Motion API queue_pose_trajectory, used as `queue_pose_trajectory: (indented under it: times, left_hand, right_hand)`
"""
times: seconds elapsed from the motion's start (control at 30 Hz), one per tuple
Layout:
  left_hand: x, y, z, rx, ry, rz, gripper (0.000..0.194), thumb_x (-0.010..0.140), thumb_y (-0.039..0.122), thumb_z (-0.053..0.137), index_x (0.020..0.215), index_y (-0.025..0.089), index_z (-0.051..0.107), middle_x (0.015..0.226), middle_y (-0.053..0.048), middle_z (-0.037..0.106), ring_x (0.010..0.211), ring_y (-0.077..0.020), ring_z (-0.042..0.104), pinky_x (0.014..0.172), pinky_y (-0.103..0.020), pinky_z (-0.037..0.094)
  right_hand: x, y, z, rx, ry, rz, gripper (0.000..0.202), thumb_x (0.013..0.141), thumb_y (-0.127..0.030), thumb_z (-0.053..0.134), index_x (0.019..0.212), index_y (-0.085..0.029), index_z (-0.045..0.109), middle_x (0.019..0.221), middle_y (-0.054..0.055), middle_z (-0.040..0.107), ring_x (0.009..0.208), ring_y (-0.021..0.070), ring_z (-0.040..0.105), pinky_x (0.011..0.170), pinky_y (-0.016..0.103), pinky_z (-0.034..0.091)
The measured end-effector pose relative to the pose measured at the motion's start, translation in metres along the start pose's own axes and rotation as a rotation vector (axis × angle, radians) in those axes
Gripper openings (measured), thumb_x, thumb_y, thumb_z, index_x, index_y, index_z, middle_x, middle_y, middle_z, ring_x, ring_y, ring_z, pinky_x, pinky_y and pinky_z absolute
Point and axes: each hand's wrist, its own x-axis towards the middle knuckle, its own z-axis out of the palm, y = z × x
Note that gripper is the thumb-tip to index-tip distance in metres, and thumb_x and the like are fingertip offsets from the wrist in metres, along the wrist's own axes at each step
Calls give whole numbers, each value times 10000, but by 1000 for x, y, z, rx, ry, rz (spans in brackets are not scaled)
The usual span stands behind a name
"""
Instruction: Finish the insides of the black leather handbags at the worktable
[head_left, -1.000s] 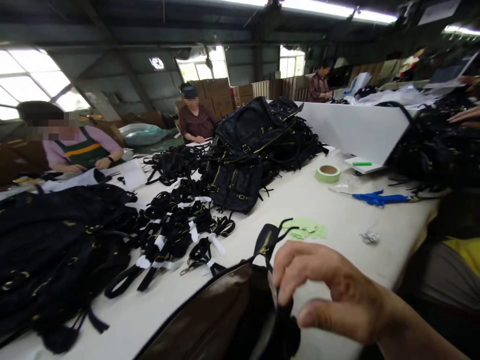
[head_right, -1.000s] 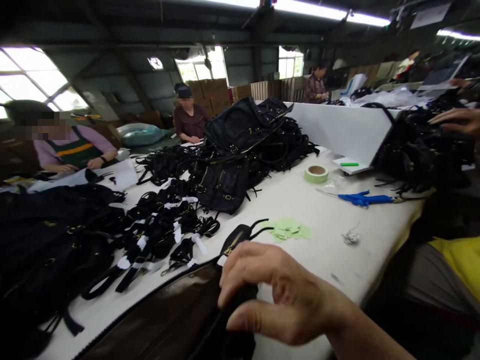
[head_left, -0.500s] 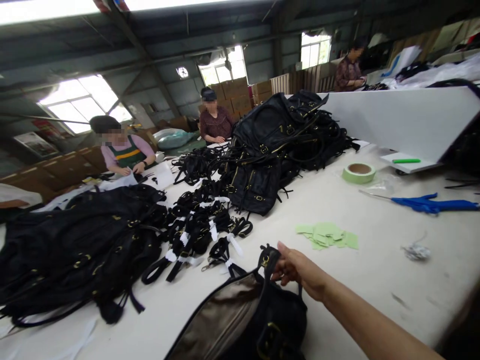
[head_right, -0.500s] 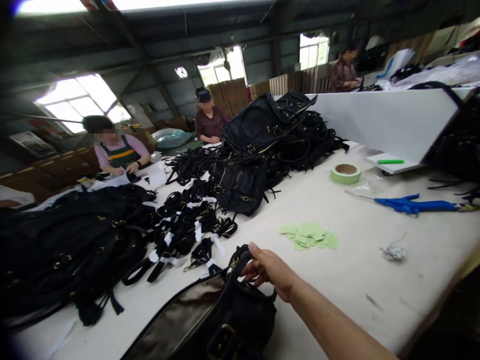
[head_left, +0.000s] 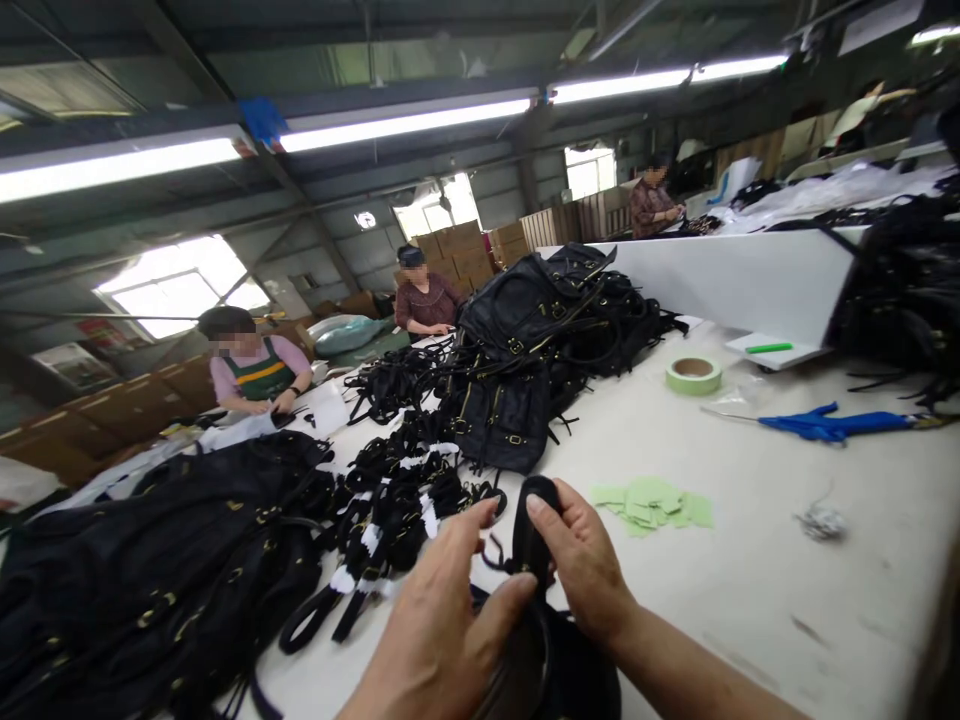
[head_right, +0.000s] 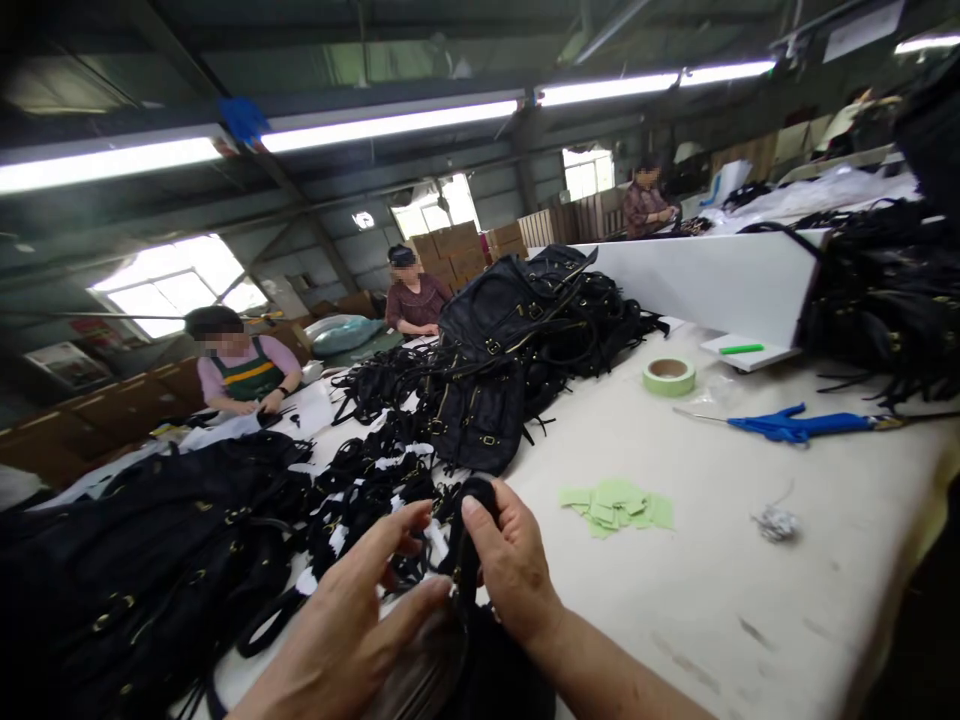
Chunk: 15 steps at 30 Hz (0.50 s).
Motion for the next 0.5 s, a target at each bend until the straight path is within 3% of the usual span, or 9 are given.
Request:
queue_pose_trajectory:
  times: [0.07,0.13,0.27,0.37,0.5]
  left_hand:
    - [24,14,18,-108,-64,4,363,798,270,586,1159,240,559,1012,-25,657,867,-187,610,771,-323,512]
    - [33,18,29,-170,-121,23,263,805,235,560,1067,232,582,895,2,648,748,-159,588,728,-307,488]
    - [24,-2,37,-107,-252,101,288,889,316,469,1138,214,573,1027,-41,682,881,-189,627,810,-330,496]
    - [13,-21,35,24,-203,219,294,931,319,437,1166,207,574,1100,-57,684,994,-191,628,872,-306,498]
    - [13,-23,16,436,-95,473,153,923,242,473,865,229,614,771,3,658,763,-195,600,727,-328,482]
  right_hand:
    - [-5,0,1,50,40,-54,278,887,-457,589,858,-187,529,717,-18,516,619,123,487,528,211,422]
    - [-8,0,-3,81,80,-84,267,894,-445,583,852,-189,523,751,-11,512,681,136,488,594,229,435]
    - [-7,3,-9,107,139,-73,295,895,-460,577,809,-191,491,688,-36,440,625,115,411,560,211,394]
    - [-3,9,-7,158,160,-44,317,878,-485,585,809,-197,471,654,-48,409,577,108,356,493,198,337]
    - [4,11,-1,161,113,-16,323,878,-503,560,835,-198,463,680,-44,417,586,108,349,520,203,341]
